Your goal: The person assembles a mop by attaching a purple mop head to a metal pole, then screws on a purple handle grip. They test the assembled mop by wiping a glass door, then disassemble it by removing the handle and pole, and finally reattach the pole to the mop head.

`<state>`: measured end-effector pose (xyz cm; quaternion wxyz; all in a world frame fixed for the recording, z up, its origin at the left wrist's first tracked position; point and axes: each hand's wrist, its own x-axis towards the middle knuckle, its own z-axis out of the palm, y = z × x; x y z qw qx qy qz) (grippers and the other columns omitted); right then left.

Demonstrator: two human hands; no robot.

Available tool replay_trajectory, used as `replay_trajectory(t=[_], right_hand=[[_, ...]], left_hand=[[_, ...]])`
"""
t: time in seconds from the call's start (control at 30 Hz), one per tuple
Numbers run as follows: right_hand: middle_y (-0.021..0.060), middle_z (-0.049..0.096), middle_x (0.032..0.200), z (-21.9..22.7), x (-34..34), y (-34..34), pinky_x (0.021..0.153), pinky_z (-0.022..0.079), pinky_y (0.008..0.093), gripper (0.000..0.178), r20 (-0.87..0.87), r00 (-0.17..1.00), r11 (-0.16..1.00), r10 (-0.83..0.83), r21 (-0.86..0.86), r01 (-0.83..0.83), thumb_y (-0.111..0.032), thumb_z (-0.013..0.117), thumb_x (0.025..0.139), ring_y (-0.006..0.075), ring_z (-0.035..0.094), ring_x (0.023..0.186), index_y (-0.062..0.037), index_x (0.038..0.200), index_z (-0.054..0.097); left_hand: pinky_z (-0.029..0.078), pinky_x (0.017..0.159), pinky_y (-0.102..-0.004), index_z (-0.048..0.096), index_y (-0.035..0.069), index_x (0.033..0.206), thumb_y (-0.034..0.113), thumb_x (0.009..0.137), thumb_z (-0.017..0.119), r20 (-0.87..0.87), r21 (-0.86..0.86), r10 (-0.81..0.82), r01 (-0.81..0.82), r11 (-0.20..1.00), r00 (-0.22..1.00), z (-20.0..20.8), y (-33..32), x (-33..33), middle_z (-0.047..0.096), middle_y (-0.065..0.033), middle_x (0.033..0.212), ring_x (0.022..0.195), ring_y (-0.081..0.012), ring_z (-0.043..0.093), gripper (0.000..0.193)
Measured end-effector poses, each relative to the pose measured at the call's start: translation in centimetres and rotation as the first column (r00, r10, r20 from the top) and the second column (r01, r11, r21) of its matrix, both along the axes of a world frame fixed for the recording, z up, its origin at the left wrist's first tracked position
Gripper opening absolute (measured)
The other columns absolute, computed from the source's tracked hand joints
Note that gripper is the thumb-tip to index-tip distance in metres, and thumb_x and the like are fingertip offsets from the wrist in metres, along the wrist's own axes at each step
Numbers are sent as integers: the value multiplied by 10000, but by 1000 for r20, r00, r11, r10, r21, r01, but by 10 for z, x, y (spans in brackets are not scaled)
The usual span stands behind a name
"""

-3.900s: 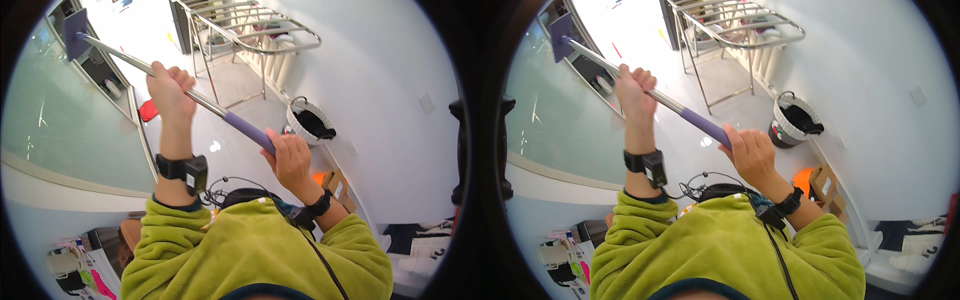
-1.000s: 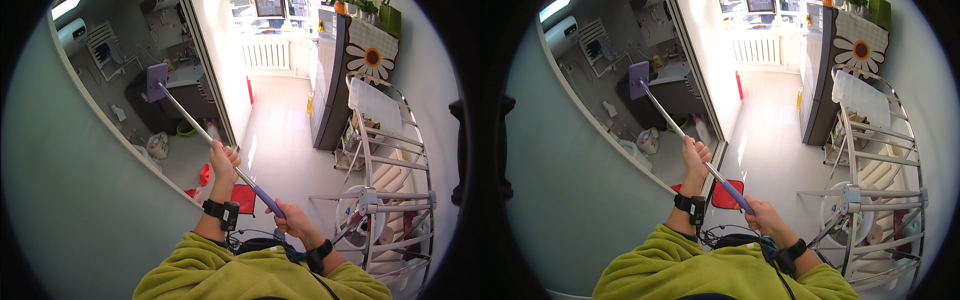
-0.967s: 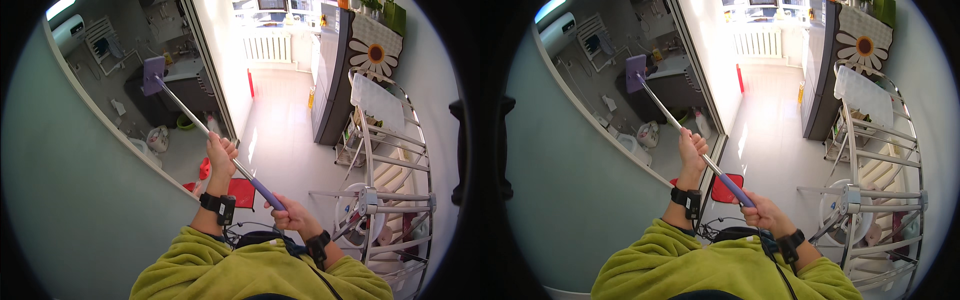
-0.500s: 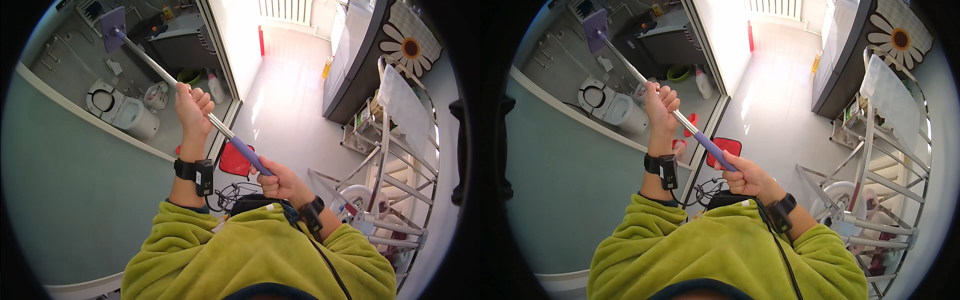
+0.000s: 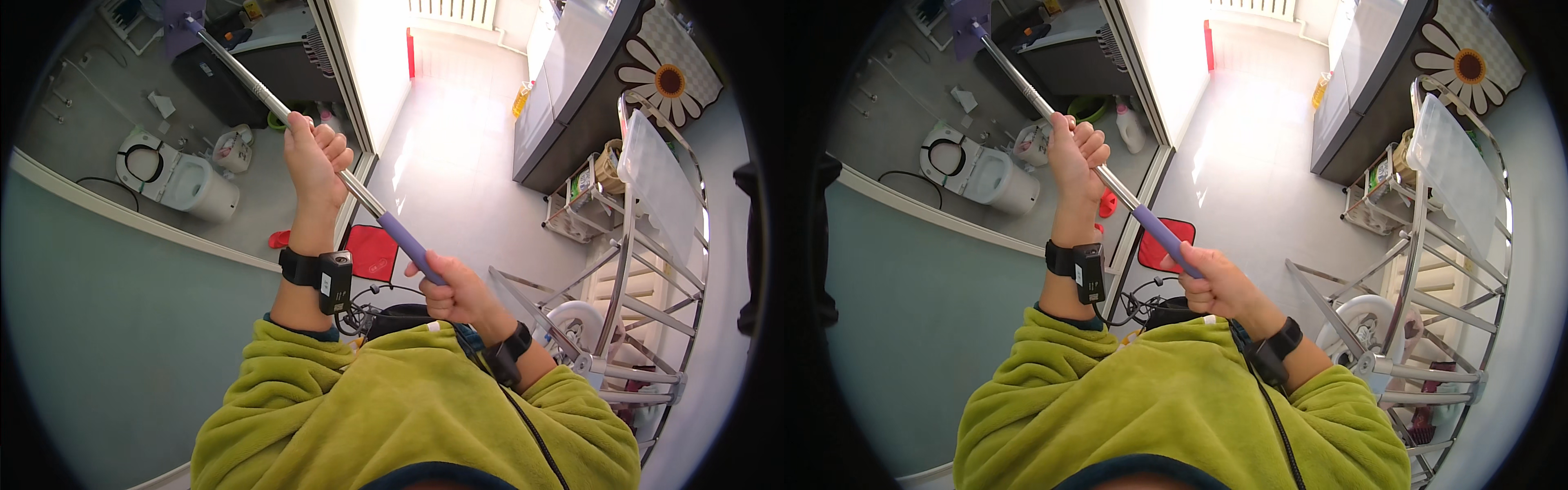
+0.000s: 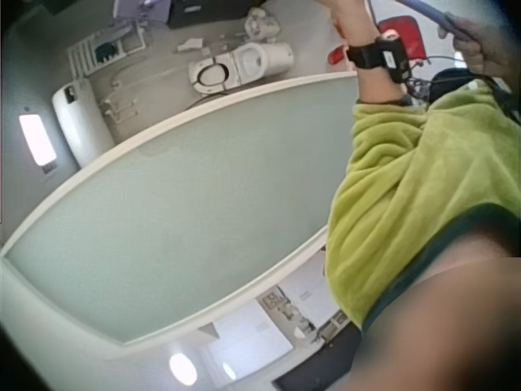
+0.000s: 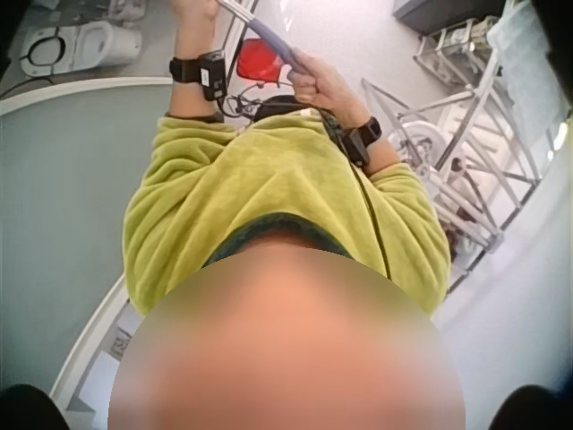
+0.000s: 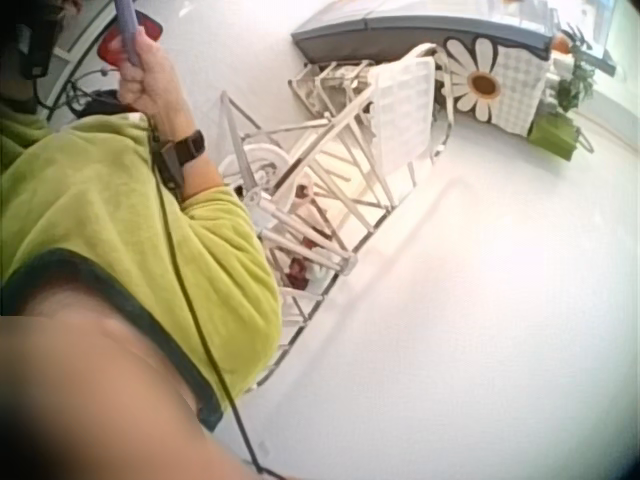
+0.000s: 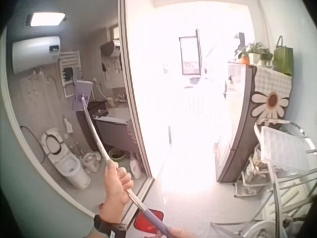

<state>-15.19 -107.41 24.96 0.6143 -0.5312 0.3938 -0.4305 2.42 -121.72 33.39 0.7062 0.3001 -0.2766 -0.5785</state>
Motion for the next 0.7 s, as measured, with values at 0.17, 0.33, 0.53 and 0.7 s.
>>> replay_trajectory(t=[0.17,0.33,0.53,0.7], right_hand=[[-70,325,498,2,-7,-7,351,223,211,430,767,641,621,43,482,-618,-419,362,963,45,245,373,-49,1105,528],[-60,373,500,4,-4,-12,359,234,214,382,-182,968,980,-175,-131,152,-386,421,950,48,292,377,-40,1066,533],[-52,403,502,7,-11,-8,364,250,218,372,163,986,953,45,289,-92,-380,444,944,53,325,381,-34,1031,548],[-52,379,502,7,-10,-10,362,268,221,448,327,944,810,-39,564,-162,-433,383,954,60,315,382,-35,1022,575]], left_hand=[[137,345,-210,252,155,728,400,958,387,-1,-3,2,-2,1000,1000,0,-3,3,195,66,531,409,-40,161,362],[137,346,-210,248,155,724,396,960,383,-19,-19,120,-121,993,993,2,-7,-2,196,66,530,409,-40,161,363],[134,345,-207,289,154,729,394,961,376,-46,-3,2,-2,1000,999,-1,-2,-2,202,64,534,416,-39,158,345],[131,348,-212,273,149,732,390,964,368,-17,2,18,-18,1000,1000,-2,-1,-7,198,62,533,418,-40,154,348]])
